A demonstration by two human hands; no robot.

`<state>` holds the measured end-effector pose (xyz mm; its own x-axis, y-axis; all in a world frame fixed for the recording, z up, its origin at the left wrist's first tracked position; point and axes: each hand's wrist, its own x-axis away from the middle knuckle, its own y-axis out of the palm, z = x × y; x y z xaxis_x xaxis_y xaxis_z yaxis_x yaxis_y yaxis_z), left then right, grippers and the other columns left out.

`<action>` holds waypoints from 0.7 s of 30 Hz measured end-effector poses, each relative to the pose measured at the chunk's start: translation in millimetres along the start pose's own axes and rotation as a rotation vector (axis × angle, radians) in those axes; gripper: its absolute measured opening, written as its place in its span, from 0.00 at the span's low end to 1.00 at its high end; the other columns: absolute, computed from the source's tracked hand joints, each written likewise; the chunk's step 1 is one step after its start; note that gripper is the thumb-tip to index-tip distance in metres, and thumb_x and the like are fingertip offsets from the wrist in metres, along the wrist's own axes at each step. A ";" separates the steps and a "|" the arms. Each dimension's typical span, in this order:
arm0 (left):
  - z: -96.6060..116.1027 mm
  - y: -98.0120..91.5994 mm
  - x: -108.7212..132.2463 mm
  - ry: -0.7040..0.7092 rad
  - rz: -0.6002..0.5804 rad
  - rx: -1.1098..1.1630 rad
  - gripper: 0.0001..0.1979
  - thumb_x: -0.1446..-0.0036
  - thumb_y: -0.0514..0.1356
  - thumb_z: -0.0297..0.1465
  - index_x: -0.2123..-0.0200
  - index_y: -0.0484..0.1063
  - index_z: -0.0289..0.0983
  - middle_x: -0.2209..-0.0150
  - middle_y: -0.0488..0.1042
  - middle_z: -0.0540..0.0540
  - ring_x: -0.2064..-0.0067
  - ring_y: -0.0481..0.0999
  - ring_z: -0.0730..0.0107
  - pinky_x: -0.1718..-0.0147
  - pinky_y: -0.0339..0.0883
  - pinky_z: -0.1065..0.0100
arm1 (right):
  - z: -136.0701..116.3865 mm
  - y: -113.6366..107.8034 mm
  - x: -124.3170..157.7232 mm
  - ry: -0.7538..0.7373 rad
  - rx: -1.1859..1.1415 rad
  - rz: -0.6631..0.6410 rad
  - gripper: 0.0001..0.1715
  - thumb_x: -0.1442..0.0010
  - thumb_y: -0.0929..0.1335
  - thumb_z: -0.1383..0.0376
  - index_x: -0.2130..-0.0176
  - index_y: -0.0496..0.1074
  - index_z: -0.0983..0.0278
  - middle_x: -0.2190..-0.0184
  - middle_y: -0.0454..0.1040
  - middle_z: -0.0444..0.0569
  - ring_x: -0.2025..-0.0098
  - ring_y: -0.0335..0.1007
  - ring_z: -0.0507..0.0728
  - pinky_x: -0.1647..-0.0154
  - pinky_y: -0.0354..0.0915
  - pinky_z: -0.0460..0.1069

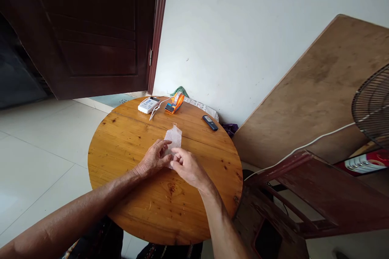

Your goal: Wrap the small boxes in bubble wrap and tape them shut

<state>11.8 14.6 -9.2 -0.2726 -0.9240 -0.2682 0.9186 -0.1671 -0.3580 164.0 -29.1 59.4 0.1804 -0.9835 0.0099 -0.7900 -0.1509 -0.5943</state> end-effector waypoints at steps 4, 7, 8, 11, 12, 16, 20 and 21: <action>2.9 0.3 0.2 -0.007 -0.008 0.019 0.25 0.51 0.61 0.26 0.47 0.69 0.37 0.61 0.66 0.49 0.69 0.65 0.75 0.65 0.67 0.69 | 18.2 -5.5 -6.5 0.178 -0.196 0.274 0.19 0.49 0.69 0.57 0.60 0.72 0.66 0.75 0.71 0.42 0.80 0.63 0.50 0.82 0.57 0.45; 5.4 -1.3 0.7 -0.005 -0.023 0.018 0.26 0.51 0.61 0.25 0.46 0.69 0.37 0.60 0.66 0.49 0.68 0.66 0.75 0.64 0.68 0.69 | 29.2 -5.7 -15.8 0.307 -0.294 0.335 0.25 0.54 0.72 0.55 0.59 0.71 0.66 0.71 0.74 0.48 0.79 0.66 0.52 0.90 0.51 0.44; 6.0 -1.9 0.9 -0.002 -0.027 0.014 0.27 0.52 0.61 0.24 0.45 0.69 0.37 0.60 0.66 0.49 0.68 0.67 0.74 0.63 0.68 0.69 | 31.5 -5.5 -19.5 0.321 -0.330 0.321 0.25 0.55 0.73 0.55 0.59 0.72 0.67 0.70 0.75 0.49 0.79 0.68 0.52 0.91 0.51 0.43; 7.3 -3.6 1.4 0.011 -0.043 -0.001 0.28 0.52 0.60 0.23 0.45 0.69 0.39 0.59 0.67 0.48 0.64 0.69 0.72 0.61 0.70 0.68 | 34.5 -4.3 -30.7 0.309 -0.397 0.268 0.24 0.57 0.74 0.55 0.62 0.73 0.66 0.73 0.74 0.48 0.79 0.67 0.51 0.92 0.51 0.42; 7.5 -4.1 1.8 0.021 -0.047 -0.007 0.28 0.52 0.60 0.23 0.45 0.69 0.39 0.59 0.67 0.48 0.63 0.70 0.71 0.60 0.70 0.68 | 34.8 -3.5 -34.3 0.303 -0.404 0.253 0.23 0.57 0.74 0.54 0.64 0.74 0.66 0.75 0.73 0.46 0.80 0.65 0.50 0.91 0.50 0.42; 7.8 -4.6 4.0 0.102 -0.054 -0.064 0.25 0.49 0.59 0.24 0.46 0.71 0.40 0.54 0.67 0.45 0.57 0.71 0.68 0.56 0.71 0.66 | 36.6 1.9 -46.4 0.281 -0.397 0.248 0.22 0.59 0.74 0.53 0.68 0.72 0.65 0.82 0.68 0.40 0.84 0.56 0.48 0.90 0.46 0.42; 8.6 -3.5 6.8 0.229 -0.058 -0.226 0.26 0.48 0.57 0.22 0.45 0.72 0.44 0.44 0.64 0.43 0.58 0.72 0.69 0.55 0.72 0.65 | 43.1 8.0 -54.9 0.208 -0.360 0.289 0.21 0.58 0.73 0.52 0.71 0.70 0.63 0.82 0.68 0.39 0.82 0.56 0.48 0.84 0.52 0.43; 8.9 -3.4 7.3 0.269 -0.060 -0.269 0.26 0.48 0.57 0.21 0.46 0.73 0.44 0.43 0.64 0.43 0.57 0.72 0.68 0.55 0.72 0.64 | 45.5 9.2 -56.6 0.185 -0.342 0.303 0.20 0.59 0.73 0.52 0.72 0.69 0.63 0.82 0.68 0.39 0.81 0.57 0.49 0.82 0.54 0.44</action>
<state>9.2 5.4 -2.0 -0.4218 -0.7861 -0.4518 0.8005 -0.0889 -0.5927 173.2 29.8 16.8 -0.1700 -0.9847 0.0387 -0.9435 0.1513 -0.2948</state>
